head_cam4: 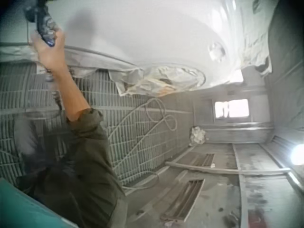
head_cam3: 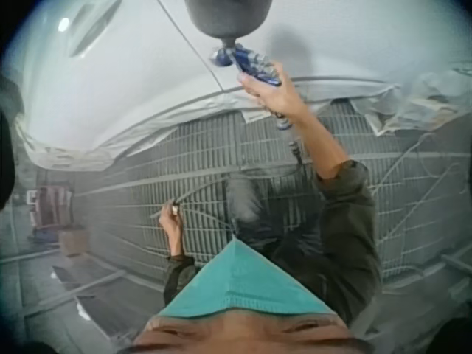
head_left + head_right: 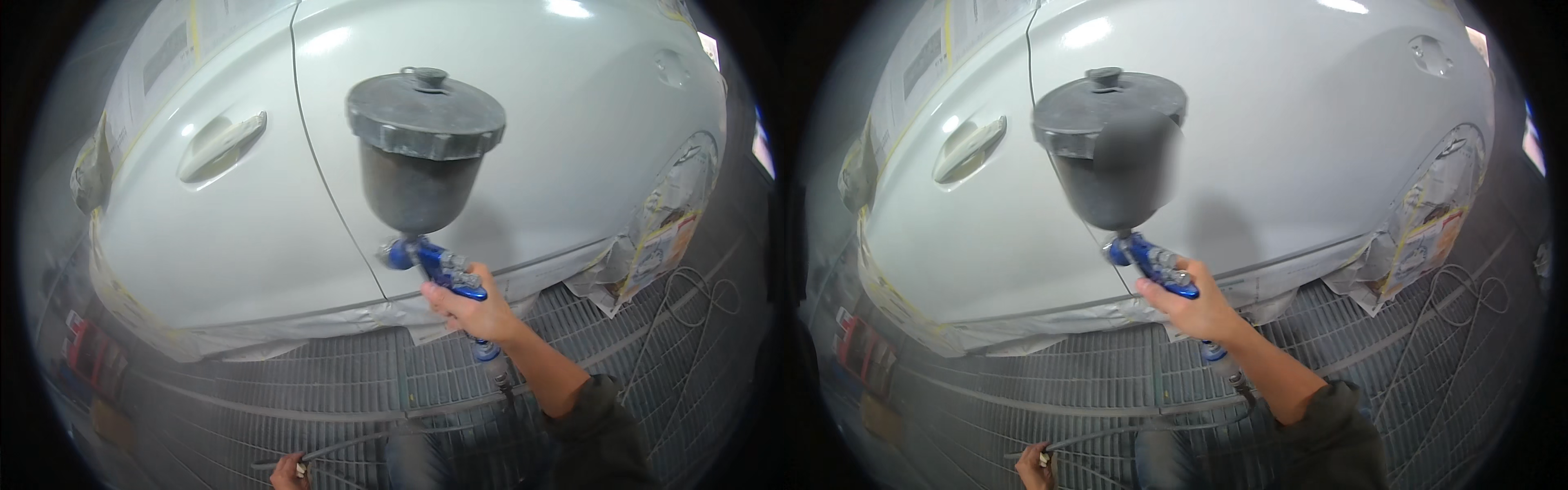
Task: The person uses a spray gun to apply white paint to the exterior of a car in a paint booth. They systematically cover the rear, sides, and front of the vehicle, moving around it to ensure even coverage.
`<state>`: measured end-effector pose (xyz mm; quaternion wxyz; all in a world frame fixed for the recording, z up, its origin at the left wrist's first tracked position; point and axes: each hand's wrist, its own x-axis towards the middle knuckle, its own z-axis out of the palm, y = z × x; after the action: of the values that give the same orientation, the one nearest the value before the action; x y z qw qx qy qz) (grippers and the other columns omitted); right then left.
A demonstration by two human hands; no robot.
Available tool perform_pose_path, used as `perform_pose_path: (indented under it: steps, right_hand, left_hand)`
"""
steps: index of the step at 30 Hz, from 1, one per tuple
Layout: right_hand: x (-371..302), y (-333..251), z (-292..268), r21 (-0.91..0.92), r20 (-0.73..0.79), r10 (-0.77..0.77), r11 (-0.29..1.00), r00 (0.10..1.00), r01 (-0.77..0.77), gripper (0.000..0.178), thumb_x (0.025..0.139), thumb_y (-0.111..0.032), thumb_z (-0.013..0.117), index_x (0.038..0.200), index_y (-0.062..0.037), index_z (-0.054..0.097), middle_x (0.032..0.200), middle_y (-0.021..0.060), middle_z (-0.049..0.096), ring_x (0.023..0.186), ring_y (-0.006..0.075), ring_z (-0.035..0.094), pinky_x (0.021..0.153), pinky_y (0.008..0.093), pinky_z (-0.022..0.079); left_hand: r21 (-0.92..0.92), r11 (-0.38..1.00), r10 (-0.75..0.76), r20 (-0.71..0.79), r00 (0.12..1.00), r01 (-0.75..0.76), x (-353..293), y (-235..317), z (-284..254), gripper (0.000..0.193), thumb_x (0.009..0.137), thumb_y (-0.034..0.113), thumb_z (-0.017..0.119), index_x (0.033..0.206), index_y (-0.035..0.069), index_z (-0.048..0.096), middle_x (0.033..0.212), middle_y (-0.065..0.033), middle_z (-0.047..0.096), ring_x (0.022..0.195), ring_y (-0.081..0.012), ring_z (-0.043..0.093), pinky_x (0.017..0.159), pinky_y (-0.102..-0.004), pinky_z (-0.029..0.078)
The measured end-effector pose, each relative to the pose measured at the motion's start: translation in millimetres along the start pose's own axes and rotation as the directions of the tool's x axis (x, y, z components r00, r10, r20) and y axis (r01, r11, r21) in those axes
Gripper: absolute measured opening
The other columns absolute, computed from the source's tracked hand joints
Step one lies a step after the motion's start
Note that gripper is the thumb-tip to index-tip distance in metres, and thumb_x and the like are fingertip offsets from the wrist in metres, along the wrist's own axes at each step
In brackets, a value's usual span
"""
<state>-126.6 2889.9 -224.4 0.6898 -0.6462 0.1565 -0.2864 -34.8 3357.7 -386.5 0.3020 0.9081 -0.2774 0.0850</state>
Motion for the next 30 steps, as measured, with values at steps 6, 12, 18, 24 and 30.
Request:
perform_pose_path:
  steps: [6,12,18,24,30]
  right_hand:
    - [-8.5,4.5,-66.8,-0.027,-0.163,-0.151,0.989,0.975,0.149,0.023,0.093,-0.017,0.07,0.079,-0.004,0.057,0.063,0.0,0.052,0.05,0.0063,0.044,0.042,0.0224,0.033]
    - [-32.9,-12.6,-148.9,-0.064,-0.353,-0.151,0.989,0.923,0.137,0.023,0.093,-0.016,0.07,0.078,-0.0033,0.057,0.062,0.0017,0.052,0.048,0.008,0.045,0.041,0.0232,0.036]
    - [-46.7,-24.1,-233.9,-0.139,-0.481,-0.238,0.971,0.843,0.195,0.022,0.092,-0.014,0.068,0.077,-0.004,0.056,0.063,0.0024,0.051,0.051,0.0091,0.047,0.041,0.0234,0.036]
    - [-15.0,13.0,-268.9,-0.302,-0.616,-0.348,0.933,0.707,0.196,0.022,0.091,-0.015,0.068,0.076,-0.0043,0.056,0.06,0.0019,0.053,0.045,0.0088,0.046,0.04,0.0249,0.036]
    - [-8.3,20.5,-321.9,-0.392,-0.703,-0.446,0.893,0.554,0.222,0.019,0.092,-0.013,0.067,0.078,-0.0045,0.058,0.061,0.0025,0.053,0.046,0.0103,0.048,0.037,0.026,0.036]
  left_hand:
    - [0.005,0.999,-0.047,0.118,0.992,0.047,8.2,29.9,28.4,0.025,0.092,0.011,0.061,0.114,0.005,0.07,0.104,-0.023,0.07,0.092,-0.0426,0.067,0.079,-0.0465,0.055]
    - [-0.024,0.989,0.147,0.209,0.967,-0.145,28.2,59.9,60.2,0.044,0.077,-0.001,0.057,0.12,0.004,0.067,0.107,-0.025,0.068,0.097,-0.0461,0.064,0.082,-0.0502,0.053]
    - [-0.076,0.981,0.193,0.234,0.953,-0.18,41.2,114.4,88.0,0.039,0.082,0.0,0.057,0.118,0.005,0.069,0.104,-0.0257,0.068,0.09,-0.0449,0.065,0.077,-0.047,0.053]
    - [-0.174,0.937,0.34,0.276,0.899,-0.302,81.3,43.0,175.4,0.037,0.084,0.001,0.055,0.119,0.0,0.068,0.104,-0.0266,0.068,0.089,-0.045,0.065,0.08,-0.0488,0.053]
    - [-0.132,0.955,0.298,0.397,0.868,-0.267,89.7,46.9,184.2,0.034,0.086,0.005,0.056,0.117,0.0,0.068,0.106,-0.0265,0.068,0.09,-0.0455,0.065,0.081,-0.0494,0.053]
